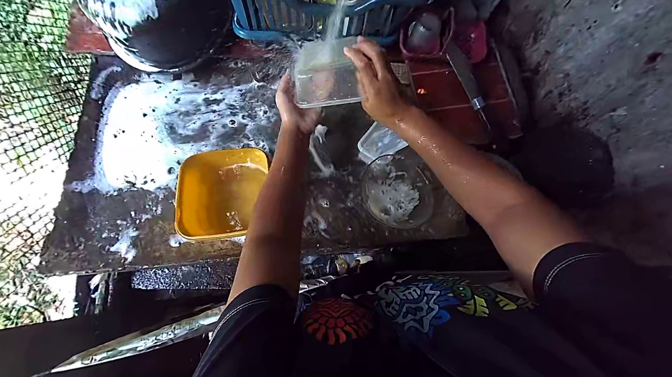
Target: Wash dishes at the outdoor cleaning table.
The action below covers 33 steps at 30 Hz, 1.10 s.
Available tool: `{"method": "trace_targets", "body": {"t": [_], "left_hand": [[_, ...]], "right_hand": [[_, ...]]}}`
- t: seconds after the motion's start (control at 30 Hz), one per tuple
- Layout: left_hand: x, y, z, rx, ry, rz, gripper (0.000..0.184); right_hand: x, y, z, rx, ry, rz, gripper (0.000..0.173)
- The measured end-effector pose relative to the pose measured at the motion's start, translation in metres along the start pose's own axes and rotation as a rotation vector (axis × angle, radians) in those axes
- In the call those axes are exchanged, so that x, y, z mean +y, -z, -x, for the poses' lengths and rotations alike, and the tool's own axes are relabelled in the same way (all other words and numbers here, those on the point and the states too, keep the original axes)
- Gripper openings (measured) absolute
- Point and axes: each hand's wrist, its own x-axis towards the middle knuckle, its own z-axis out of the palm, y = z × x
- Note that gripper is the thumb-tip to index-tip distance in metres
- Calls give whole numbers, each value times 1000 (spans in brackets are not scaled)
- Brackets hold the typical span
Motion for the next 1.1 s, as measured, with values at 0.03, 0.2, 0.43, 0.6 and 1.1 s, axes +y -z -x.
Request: {"method": "trace_targets", "body": {"t": [0.03, 0.2, 0.43, 0.6, 1.1], "left_hand": [[4, -4, 1, 16, 4, -38, 35], [15, -5, 9, -38, -40, -345, 29], [28, -9, 32, -199, -86, -1099, 33], [25, -40, 54, -491, -78, -2083, 30], [77, -27, 53, 190, -337, -1796, 58]], "right_hand": [[5, 3, 4, -65, -32, 44, 43], [26, -6, 14, -320, -385, -87, 85], [12, -12, -12, -225, -1159, -861, 65], [-18, -17, -26, -308, -1190, -1093, 68], [-58, -29, -26, -42, -1397, -1272, 49]]}}
